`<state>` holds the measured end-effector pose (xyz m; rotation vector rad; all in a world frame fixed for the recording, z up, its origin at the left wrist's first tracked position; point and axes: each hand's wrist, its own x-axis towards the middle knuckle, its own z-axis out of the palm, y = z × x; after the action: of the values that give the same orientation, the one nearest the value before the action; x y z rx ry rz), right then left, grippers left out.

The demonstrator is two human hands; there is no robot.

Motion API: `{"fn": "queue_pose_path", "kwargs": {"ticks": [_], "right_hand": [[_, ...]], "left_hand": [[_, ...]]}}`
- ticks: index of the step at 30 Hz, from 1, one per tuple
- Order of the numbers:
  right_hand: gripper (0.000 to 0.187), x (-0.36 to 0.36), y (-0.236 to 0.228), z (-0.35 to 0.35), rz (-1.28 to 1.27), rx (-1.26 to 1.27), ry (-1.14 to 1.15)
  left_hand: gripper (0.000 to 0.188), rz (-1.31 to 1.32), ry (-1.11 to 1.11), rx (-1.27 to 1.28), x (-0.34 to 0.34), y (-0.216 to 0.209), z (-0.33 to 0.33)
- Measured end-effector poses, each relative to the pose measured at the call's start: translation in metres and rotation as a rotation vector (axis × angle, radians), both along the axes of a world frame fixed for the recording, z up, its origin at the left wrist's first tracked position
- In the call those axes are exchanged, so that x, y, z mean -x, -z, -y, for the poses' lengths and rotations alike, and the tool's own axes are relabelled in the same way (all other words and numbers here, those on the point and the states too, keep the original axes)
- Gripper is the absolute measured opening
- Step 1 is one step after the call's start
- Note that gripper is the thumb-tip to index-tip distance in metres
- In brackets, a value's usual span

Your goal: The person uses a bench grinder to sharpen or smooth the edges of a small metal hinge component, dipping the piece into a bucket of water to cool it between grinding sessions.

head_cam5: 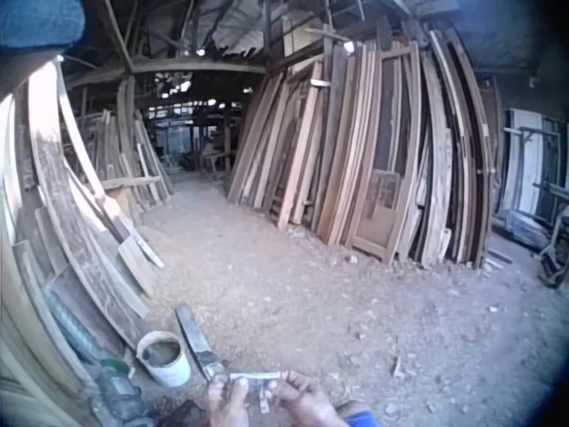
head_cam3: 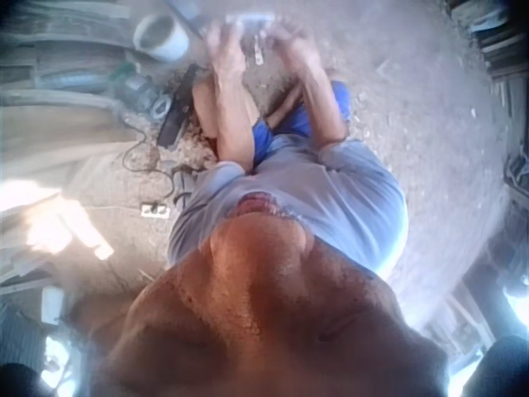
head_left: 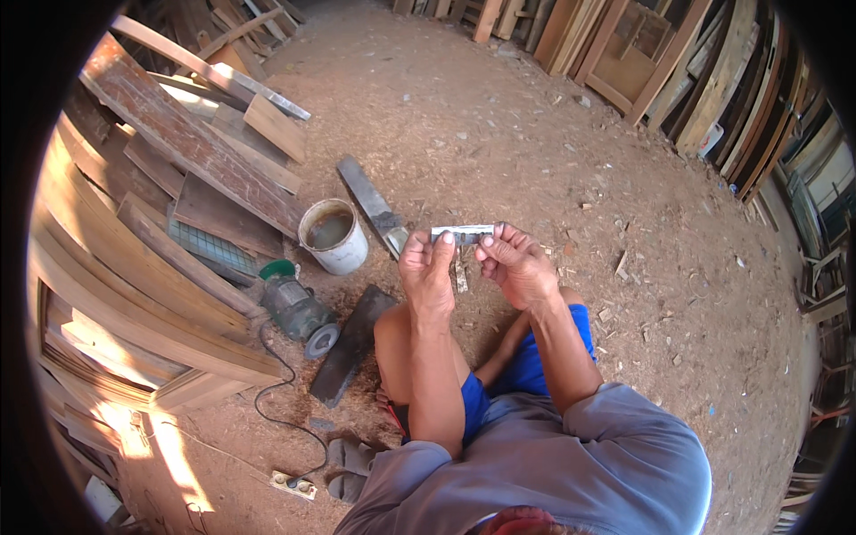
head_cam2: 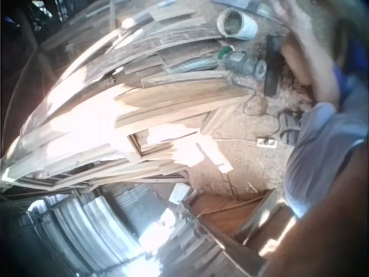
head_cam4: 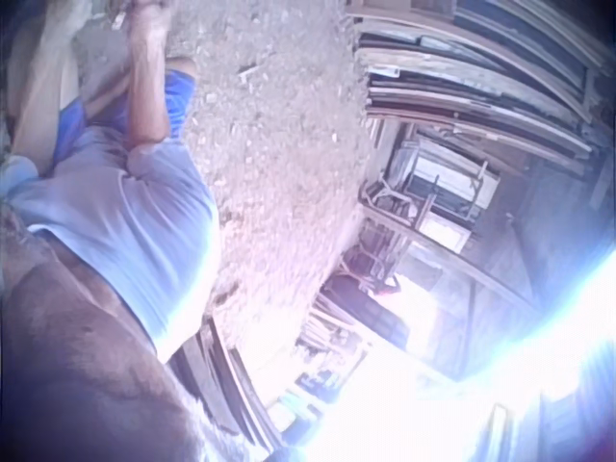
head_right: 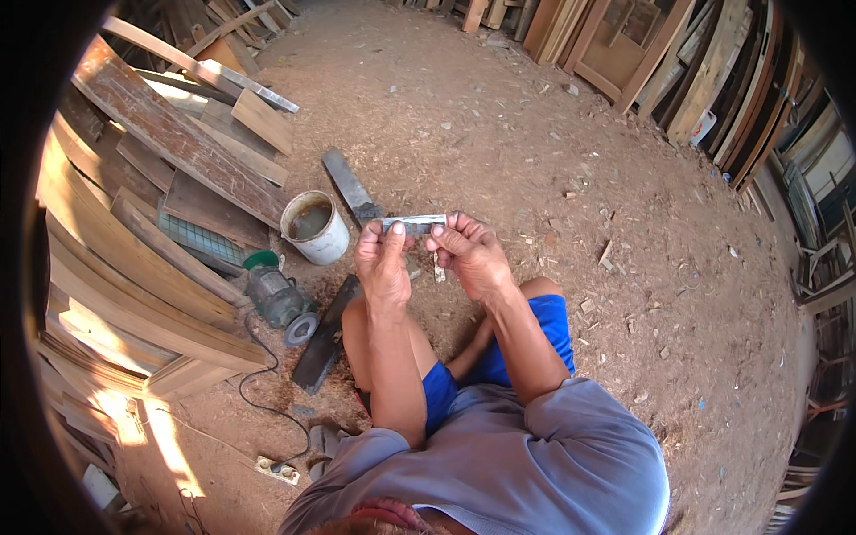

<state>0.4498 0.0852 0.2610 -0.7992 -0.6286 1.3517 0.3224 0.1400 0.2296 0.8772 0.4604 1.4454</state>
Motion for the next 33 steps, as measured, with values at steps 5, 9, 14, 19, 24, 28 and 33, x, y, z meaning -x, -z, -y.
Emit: {"fn": "queue_pose_path", "kwargs": {"ticks": [5,9,14,19,24,28,33], "right_hand": [[0.009,0.006,0.005,-0.002,0.256,-0.003,0.158],[0.011,0.009,0.006,-0.002,0.316,0.004,0.197],[0.017,0.006,0.007,-0.002,0.33,0.032,0.217],[0.016,0.0,0.005,-0.006,0.257,0.034,0.191],[0.012,-0.005,0.007,-0.015,0.23,0.0,0.164],[0.01,-0.004,0.003,-0.015,0.167,0.026,0.16],[0.007,0.004,-0.002,-0.012,0.051,0.035,0.129]], "left_hand": [[0.01,-0.048,-0.035,0.016,-0.005,-0.013,0.01],[0.012,-0.244,-0.081,-0.015,-0.003,-0.017,0.011],[0.018,-0.257,-0.074,0.085,-0.003,-0.007,0.006],[0.026,-0.128,-0.081,0.187,-0.004,-0.007,0.002],[0.016,-0.082,0.02,0.076,0.007,0.001,-0.002],[0.014,-0.206,0.0,0.025,0.009,-0.002,-0.001],[0.013,-0.205,-0.049,0.026,0.011,-0.011,0.002]]}}
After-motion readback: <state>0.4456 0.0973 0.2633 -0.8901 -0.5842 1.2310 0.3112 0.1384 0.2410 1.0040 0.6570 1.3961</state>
